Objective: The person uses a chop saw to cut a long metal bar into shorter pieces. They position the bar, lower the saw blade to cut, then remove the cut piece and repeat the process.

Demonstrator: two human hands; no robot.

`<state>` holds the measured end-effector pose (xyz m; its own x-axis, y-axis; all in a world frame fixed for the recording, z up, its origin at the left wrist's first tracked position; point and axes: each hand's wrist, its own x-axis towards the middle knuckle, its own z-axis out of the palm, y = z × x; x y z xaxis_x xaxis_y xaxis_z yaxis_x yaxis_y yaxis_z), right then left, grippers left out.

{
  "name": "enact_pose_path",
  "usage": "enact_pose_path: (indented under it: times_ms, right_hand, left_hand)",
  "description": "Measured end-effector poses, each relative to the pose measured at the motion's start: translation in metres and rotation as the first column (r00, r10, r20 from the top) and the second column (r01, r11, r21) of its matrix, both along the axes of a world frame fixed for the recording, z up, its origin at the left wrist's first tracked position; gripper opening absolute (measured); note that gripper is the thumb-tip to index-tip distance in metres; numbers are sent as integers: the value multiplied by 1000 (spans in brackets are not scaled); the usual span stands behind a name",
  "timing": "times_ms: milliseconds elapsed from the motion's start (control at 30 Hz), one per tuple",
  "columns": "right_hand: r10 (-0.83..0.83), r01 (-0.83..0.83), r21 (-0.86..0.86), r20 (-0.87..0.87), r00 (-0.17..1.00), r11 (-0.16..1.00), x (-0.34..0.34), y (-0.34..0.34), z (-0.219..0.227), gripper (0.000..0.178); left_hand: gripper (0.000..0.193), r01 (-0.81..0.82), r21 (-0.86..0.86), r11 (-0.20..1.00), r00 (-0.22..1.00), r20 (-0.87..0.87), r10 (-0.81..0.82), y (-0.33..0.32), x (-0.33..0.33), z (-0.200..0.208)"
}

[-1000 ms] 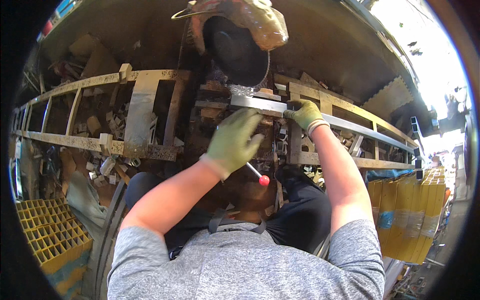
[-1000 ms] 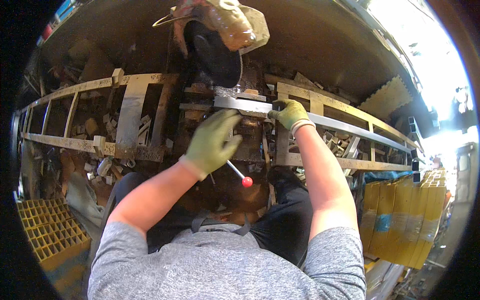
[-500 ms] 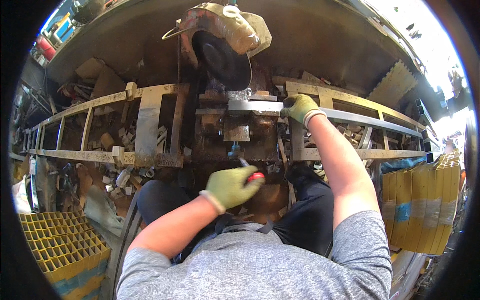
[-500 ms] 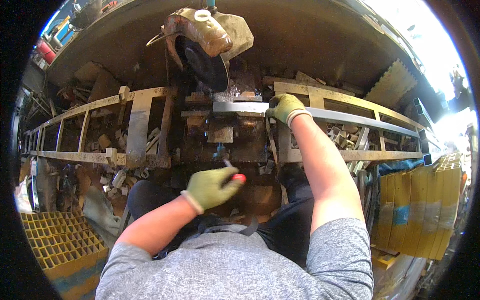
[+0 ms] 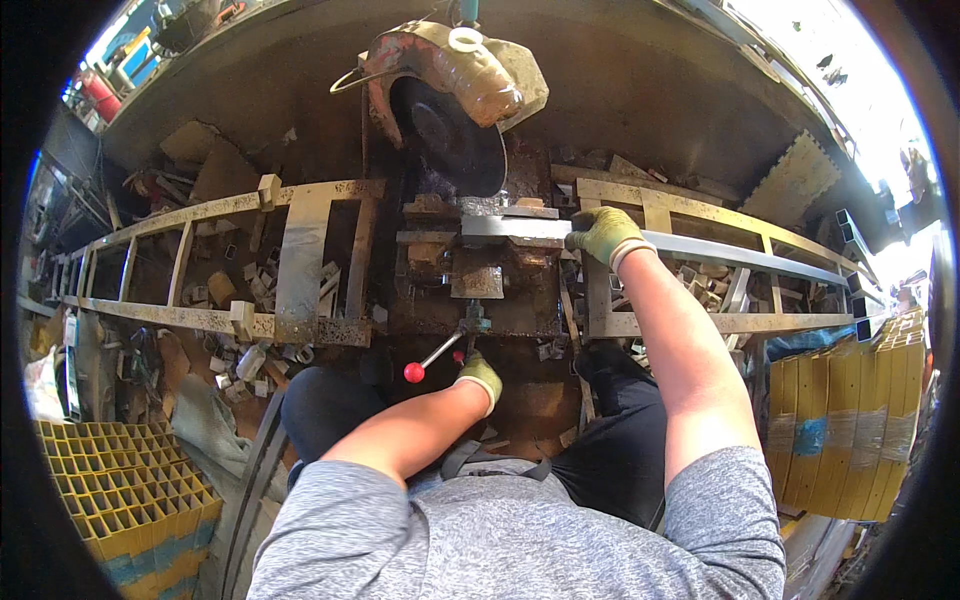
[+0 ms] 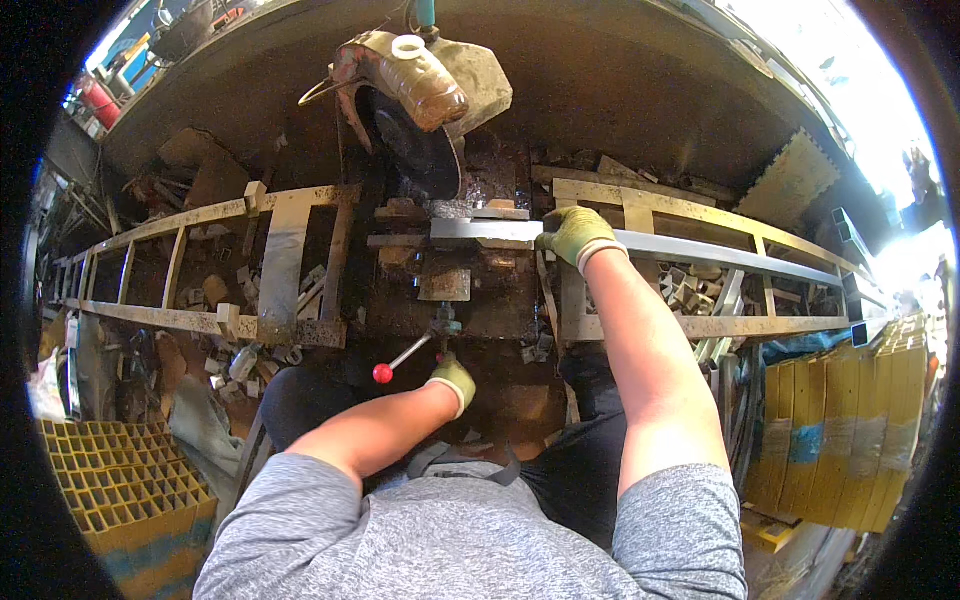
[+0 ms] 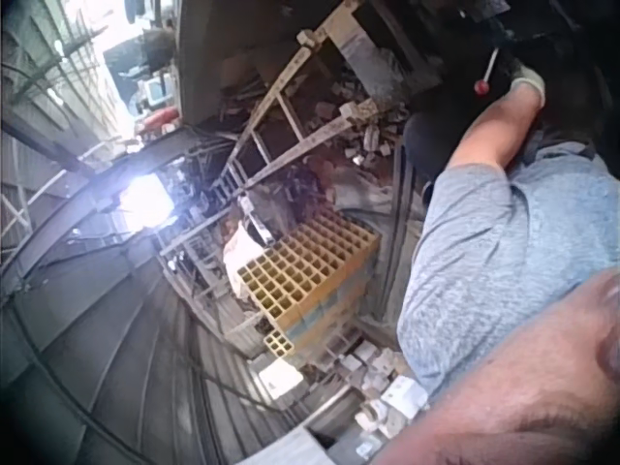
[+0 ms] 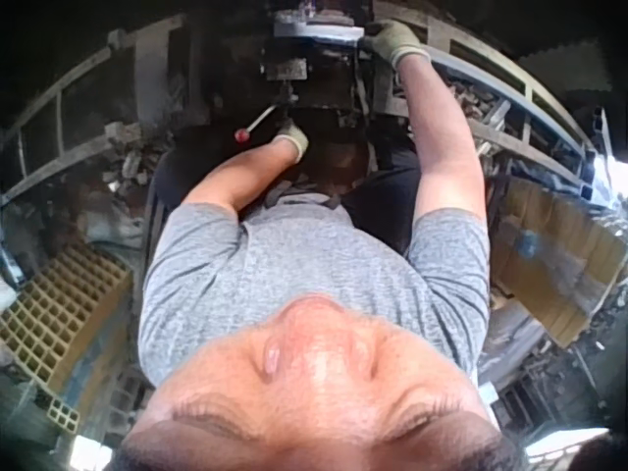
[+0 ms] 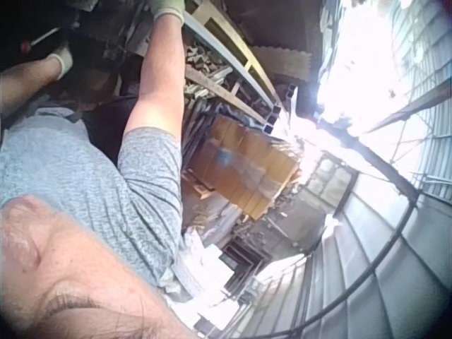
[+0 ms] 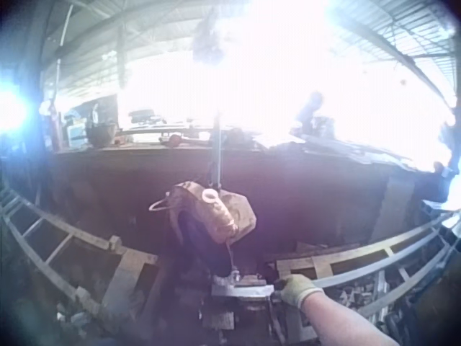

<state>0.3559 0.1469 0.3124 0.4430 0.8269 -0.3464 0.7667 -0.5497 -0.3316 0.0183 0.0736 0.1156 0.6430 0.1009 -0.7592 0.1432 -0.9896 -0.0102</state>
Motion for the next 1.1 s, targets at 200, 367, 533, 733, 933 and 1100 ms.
enact_pose_path:
  times_ms: [200, 367, 533, 733, 933, 1100]
  right_hand:
    - [-5, 7, 120, -13, 1000, 993, 3, -12, -7, 68]
    - [20, -32, 190, 64, 998, 981, -4, -26, -22, 66]
    - [-57, -98, 698, 195, 979, 710, -87, -90, -79, 49]
    - [-11, 25, 30, -388, 922, 999, -237, -165, -180, 83]
    - [-208, 243, -17, -574, 792, 970, -314, -140, -232, 59]
    - [-227, 204, -103, -522, 822, 974, -321, -118, -239, 55]
  left_hand:
    - [45, 204, -628, 751, 488, 730, 478, 21, -94, 162]
    - [53, -429, -834, 347, -220, 470, 855, 74, -154, 155]
    - [53, -401, -812, -425, -55, -442, 896, 90, -155, 93]
    - [53, -142, -645, -751, 14, -759, 650, 98, -147, 74]
    - [39, -109, -424, -899, 100, -904, 415, 99, -155, 81]
    - [30, -260, -590, -765, -226, -733, 642, 79, -128, 114]
